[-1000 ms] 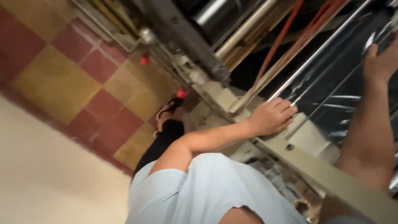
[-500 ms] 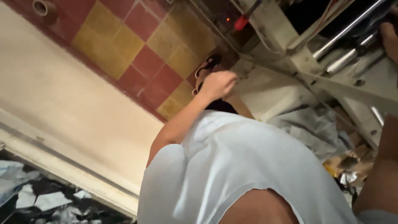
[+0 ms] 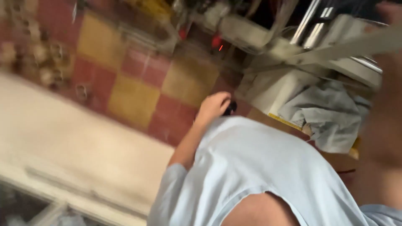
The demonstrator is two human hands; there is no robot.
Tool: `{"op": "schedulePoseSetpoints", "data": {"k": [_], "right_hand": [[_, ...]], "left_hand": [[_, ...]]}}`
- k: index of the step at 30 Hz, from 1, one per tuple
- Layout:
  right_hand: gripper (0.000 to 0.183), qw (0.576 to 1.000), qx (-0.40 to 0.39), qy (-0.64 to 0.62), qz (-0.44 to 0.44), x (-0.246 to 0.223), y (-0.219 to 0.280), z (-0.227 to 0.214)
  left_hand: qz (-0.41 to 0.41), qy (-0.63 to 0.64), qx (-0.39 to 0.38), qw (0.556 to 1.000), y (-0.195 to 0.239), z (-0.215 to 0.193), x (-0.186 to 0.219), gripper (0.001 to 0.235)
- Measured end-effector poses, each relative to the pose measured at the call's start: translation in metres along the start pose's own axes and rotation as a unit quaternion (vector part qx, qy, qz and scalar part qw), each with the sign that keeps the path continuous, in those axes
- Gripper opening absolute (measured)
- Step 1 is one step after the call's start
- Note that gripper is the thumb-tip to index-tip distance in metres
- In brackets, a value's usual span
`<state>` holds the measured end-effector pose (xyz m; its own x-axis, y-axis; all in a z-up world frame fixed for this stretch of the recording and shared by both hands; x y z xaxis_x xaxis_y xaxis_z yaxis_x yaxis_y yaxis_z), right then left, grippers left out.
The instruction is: Collecting and rolling up black plastic bags from a conveyor belt using a long tube as they are produced by a machine.
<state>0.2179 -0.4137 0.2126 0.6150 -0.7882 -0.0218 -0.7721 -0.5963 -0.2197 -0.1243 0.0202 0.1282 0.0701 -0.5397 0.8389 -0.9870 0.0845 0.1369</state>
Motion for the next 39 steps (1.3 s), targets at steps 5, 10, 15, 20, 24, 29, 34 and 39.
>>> {"op": "schedulePoseSetpoints", "data": {"k": [5,10,15,20,24,29,34,39], "right_hand": [[0.027,0.948,0.055,-0.16,0.27,-0.174,0.088,-0.137],[0.021,0.82,0.086,-0.256,0.504,-0.245,0.229,-0.136],[0.023,0.747,0.091,-0.238,0.614,-0.308,0.305,-0.173],[0.024,0.676,0.14,-0.185,0.699,-0.333,0.419,-0.19],[0.022,0.587,0.236,-0.234,0.738,-0.34,0.544,-0.161],[0.026,0.524,0.19,-0.258,0.789,-0.295,0.695,-0.139],[0.022,0.566,0.215,-0.253,0.755,-0.185,0.738,-0.193],[0.021,0.554,0.185,-0.301,0.754,-0.06,0.722,-0.247]], "left_hand": [[0.068,0.006,-0.129,0.989,-0.021,-0.023,0.051,0.02],[0.168,-0.039,-0.318,0.932,-0.041,-0.013,0.158,0.016],[0.356,0.009,-0.321,0.878,-0.112,0.066,0.268,0.027],[0.462,0.007,0.078,0.883,-0.297,0.169,0.302,0.029],[0.299,-0.108,0.111,0.942,-0.392,0.163,0.302,0.033],[-0.018,-0.259,-0.134,0.956,-0.433,0.171,0.239,0.053],[0.067,-0.224,0.022,0.972,-0.292,0.15,0.35,0.044],[0.16,0.183,-0.258,0.935,-0.065,0.243,0.531,0.021]]}}
Point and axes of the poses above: each hand's wrist, its own y-axis away from the middle knuckle, its own z-axis out of the palm, x = y × z, the point moved 3 cm from there along -y, towards the middle knuckle, and after that the axes turned 8 degrees about y, right-handed, at the moved point
